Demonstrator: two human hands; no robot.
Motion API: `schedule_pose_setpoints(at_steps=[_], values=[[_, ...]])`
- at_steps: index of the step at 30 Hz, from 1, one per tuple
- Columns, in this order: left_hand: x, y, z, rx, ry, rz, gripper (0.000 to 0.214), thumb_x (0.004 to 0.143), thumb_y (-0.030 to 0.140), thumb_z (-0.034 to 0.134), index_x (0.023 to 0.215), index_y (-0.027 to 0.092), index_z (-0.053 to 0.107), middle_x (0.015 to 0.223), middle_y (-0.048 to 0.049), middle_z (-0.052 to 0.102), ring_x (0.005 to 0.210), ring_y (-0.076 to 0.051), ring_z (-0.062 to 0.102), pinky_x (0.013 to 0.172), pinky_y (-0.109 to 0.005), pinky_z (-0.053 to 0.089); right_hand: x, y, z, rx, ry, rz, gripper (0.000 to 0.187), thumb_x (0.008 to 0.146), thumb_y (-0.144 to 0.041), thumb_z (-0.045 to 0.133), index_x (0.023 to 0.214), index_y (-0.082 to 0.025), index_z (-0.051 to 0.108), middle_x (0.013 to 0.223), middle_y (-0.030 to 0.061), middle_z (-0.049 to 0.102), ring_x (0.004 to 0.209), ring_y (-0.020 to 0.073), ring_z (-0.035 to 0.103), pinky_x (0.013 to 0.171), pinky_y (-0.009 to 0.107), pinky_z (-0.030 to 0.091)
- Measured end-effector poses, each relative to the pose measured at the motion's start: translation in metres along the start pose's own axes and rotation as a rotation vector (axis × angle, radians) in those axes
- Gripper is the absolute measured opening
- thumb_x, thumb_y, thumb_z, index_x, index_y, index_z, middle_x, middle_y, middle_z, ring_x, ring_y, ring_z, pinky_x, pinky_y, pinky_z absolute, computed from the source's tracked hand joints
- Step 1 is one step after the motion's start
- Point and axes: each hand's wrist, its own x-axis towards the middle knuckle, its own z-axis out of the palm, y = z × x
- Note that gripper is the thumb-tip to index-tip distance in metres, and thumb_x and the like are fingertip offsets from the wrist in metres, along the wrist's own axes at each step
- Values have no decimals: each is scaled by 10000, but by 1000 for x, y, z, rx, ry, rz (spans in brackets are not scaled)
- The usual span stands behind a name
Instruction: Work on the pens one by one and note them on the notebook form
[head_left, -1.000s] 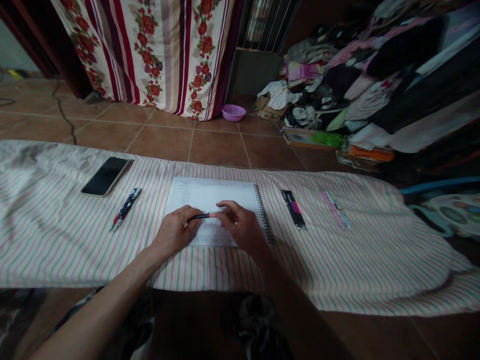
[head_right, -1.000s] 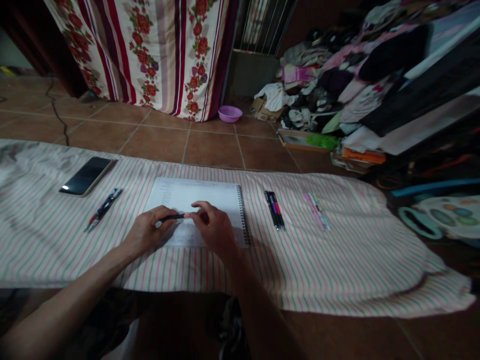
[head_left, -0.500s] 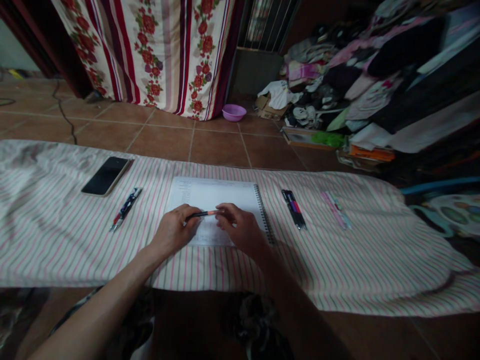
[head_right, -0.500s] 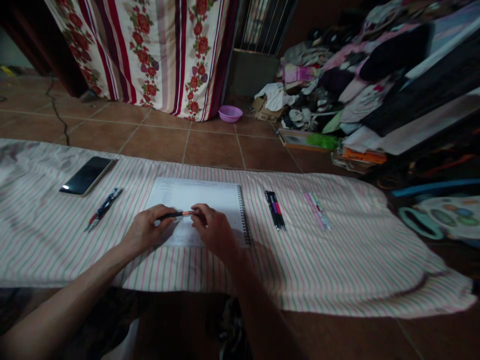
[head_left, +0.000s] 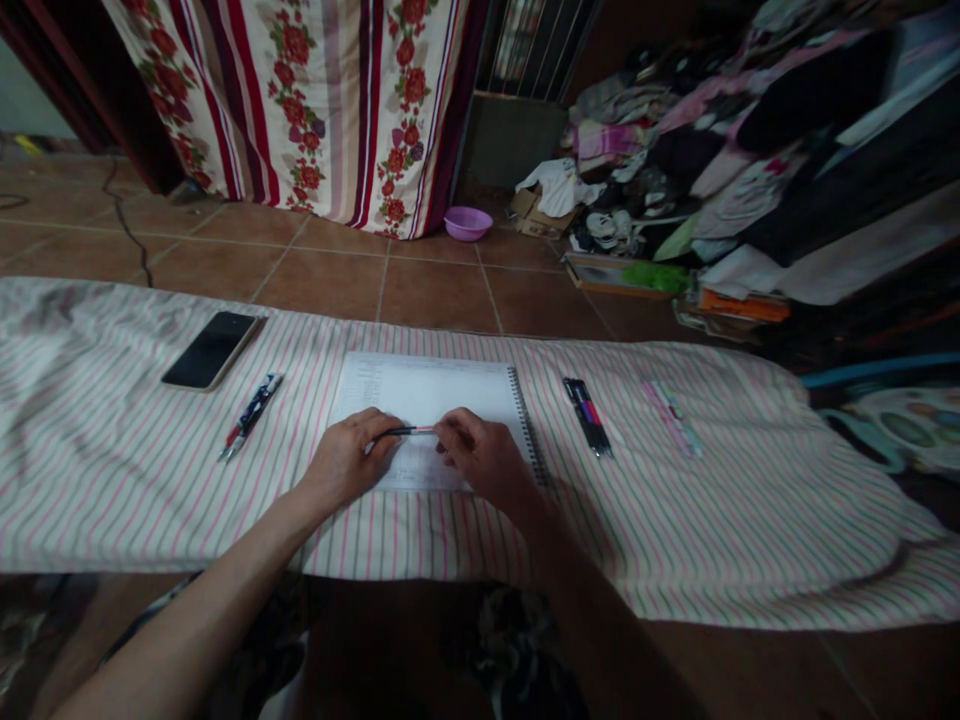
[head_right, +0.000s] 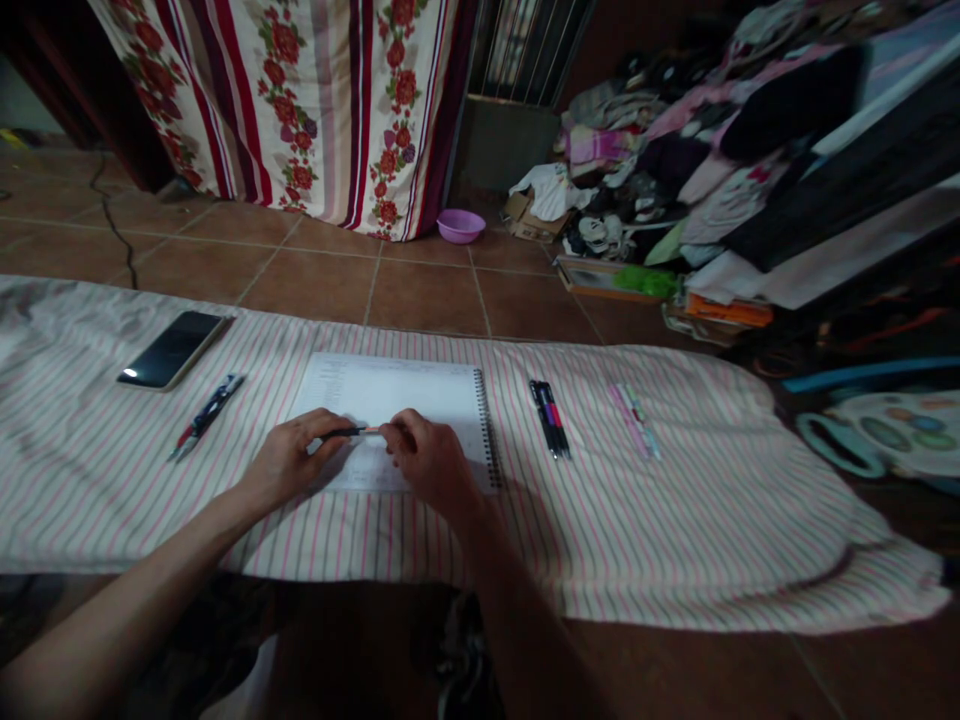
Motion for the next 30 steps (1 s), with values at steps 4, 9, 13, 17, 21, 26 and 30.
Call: schedule_pose_setpoints(at_steps=[4,9,13,17,21,26,30], values=[[0,1,1,-15,-21,27,157,840,177,486,914,183,624,807,-26,642,753,-139,607,693,-255,485,0,1,0,1,11,31,335,895,-403,391,714,-184,568,539,-20,605,447,88,580,483,181,411],[-1,1,3,-2,-17,30,155,834,173,491,908,186,626,809,-27,641,754,-141,608,694,-257,486,3,2,1,-58,81,7,352,877,-383,424,682,-178,632,570,8,623,508,108,586,519,202,415],[-1,3,4,4,-16,31,159,833,175,487,905,185,628,811,-32,644,756,-146,613,693,-261,492,4,0,4,2,167,49,210,838,-356,499,849,-192,630,595,-7,628,531,114,582,517,198,417],[-1,3,4,-2,-15,24,161,836,175,481,910,180,624,823,-36,646,761,-151,615,694,-266,489,4,-2,5,106,172,102,174,806,-377,548,829,-207,574,535,-45,586,470,95,554,465,174,404],[0,2,4,6,-22,-31,153,824,178,497,905,182,627,818,-30,648,752,-150,616,690,-264,483,5,0,4,243,121,99,180,784,-376,569,760,-198,582,546,-38,584,450,86,542,438,170,420],[1,-1,2,18,-13,-88,156,817,188,510,917,183,630,818,-28,644,759,-151,618,693,-261,480,4,4,3,339,56,48,197,765,-282,578,930,-180,611,746,26,687,599,120,645,574,223,523],[1,-1,1,5,-1,-72,157,823,184,507,923,182,628,827,-32,645,773,-152,616,704,-263,482,3,5,1,309,45,51,202,815,-301,518,920,-166,625,703,30,684,561,115,642,521,206,513]])
